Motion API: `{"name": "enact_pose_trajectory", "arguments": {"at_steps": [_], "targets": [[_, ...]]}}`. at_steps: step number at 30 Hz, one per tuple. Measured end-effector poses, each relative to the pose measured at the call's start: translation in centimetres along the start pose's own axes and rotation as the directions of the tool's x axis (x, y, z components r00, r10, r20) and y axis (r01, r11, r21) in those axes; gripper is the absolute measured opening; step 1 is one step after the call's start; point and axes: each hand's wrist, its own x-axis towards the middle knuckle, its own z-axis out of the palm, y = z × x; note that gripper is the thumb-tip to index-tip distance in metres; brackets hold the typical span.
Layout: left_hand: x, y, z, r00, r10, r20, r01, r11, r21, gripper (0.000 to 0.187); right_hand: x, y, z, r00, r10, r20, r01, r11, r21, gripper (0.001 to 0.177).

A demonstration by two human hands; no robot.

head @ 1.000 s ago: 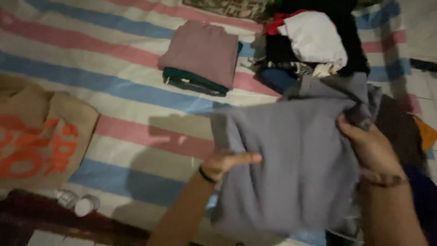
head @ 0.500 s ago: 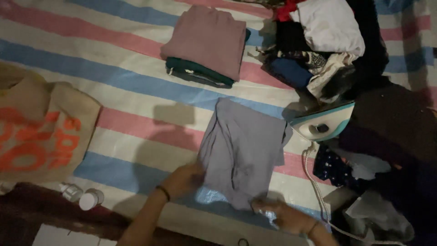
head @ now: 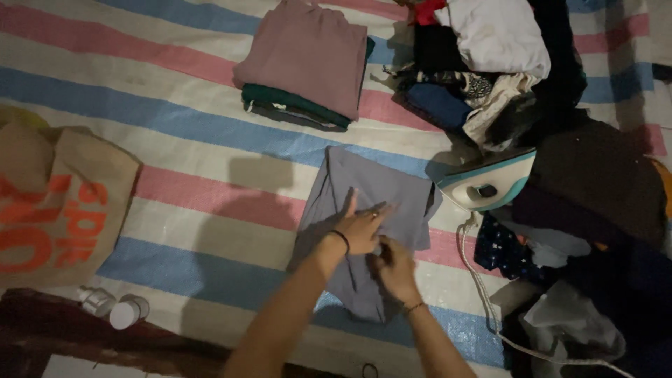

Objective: Ironing and folding multiple pieces of clothing on a mat.

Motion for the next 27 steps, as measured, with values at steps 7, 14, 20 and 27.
{"name": "enact_pose_trajectory", "arguments": {"at_steps": [7, 14, 20, 27], "targets": [[-9.0, -4.5, -3.5, 0.849, -0.358, 0.389, 0.368, 0.928, 0.053, 0.045, 0.4, 6.7, -0.7, 0.881, -0.152, 0.448, -0.153, 0.804, 0.575, 0.033], [-9.4, -3.4, -2.5, 0.524, -0.852, -0.005, 0.829, 0.511, -0.229, 0.085, 11.7, 9.1, -4.6, 0.956, -0.209, -0.206, 0.216, 0.976, 0.010, 0.043], [-9.4, -5.6, 4.4, 0.508, -0.850, 0.142, 0.703, 0.314, -0.638, 0.125, 16.9, 11.7, -0.9, 0.992, 0.024, -0.120, -0.032, 0.998, -0.062, 0.084], [-11.2, -7.9, 4.7, 0.732, -0.607, 0.310, 0.530, 0.222, -0.818, 0.116, 15.5, -1.1, -6.5, 0.683, 0.490, 0.542, -0.697, 0.659, 0.282, 0.036]]}}
